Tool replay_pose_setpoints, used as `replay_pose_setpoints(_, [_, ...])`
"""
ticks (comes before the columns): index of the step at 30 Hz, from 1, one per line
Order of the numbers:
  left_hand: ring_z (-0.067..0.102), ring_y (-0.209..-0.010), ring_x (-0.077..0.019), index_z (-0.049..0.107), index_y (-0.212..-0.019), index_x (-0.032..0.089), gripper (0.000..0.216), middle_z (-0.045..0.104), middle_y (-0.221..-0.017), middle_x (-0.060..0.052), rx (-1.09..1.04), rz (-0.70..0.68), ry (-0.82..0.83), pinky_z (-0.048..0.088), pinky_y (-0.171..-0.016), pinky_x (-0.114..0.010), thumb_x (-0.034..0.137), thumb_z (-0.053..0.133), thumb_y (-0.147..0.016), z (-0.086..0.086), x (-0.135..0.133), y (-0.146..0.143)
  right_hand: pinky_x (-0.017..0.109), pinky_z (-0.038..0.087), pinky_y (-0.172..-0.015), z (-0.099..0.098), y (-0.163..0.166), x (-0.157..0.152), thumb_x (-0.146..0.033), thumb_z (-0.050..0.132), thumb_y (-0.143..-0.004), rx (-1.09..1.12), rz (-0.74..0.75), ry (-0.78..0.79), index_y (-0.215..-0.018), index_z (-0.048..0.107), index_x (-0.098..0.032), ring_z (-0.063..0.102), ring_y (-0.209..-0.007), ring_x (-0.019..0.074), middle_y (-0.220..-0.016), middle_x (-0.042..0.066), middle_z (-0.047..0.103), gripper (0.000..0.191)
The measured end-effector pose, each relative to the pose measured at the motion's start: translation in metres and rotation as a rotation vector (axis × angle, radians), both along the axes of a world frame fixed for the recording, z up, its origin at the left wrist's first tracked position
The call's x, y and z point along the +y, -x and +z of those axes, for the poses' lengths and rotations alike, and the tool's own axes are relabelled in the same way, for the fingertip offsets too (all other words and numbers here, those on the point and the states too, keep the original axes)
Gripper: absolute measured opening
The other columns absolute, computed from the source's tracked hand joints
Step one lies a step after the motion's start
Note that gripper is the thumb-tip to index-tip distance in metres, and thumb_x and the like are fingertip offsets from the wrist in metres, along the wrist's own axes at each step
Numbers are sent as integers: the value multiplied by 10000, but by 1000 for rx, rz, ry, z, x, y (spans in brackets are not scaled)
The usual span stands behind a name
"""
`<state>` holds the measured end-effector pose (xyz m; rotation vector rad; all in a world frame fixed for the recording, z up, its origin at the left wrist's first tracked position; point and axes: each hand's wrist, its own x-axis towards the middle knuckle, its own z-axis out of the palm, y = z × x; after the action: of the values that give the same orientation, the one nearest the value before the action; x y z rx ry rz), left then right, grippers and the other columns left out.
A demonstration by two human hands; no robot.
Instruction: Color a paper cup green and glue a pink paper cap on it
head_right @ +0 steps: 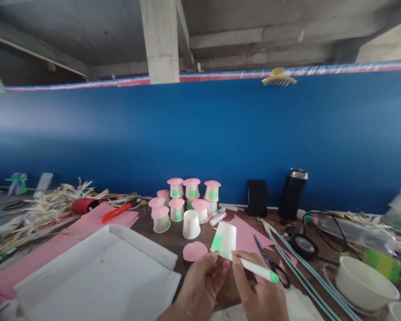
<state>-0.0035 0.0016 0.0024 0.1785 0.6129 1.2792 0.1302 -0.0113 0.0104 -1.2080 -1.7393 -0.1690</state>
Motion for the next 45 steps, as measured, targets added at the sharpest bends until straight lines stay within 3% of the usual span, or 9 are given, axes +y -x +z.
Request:
replay_pose_setpoints(33, [672,-668,-154,619,-683,84,59,676,-658,-86,-21,-5,-31,554,-689,-240,123,643,-721,-7,1,-1,199,539,-651,0,1,0,-367,505,-870,2,-13,51,-877,673,-222,691,-737,161,-817,25,729,222])
replay_pose_setpoints(45, [664,-646,-141,610,-660,92,87,663,-638,-81,1,-14,-6,547,-652,-214,117,616,-744,2,0,-1,211,542,-673,1,1,-2,-356,488,-878,23,3,38,-913,658,-212,690,-764,167,-854,40,722,225])
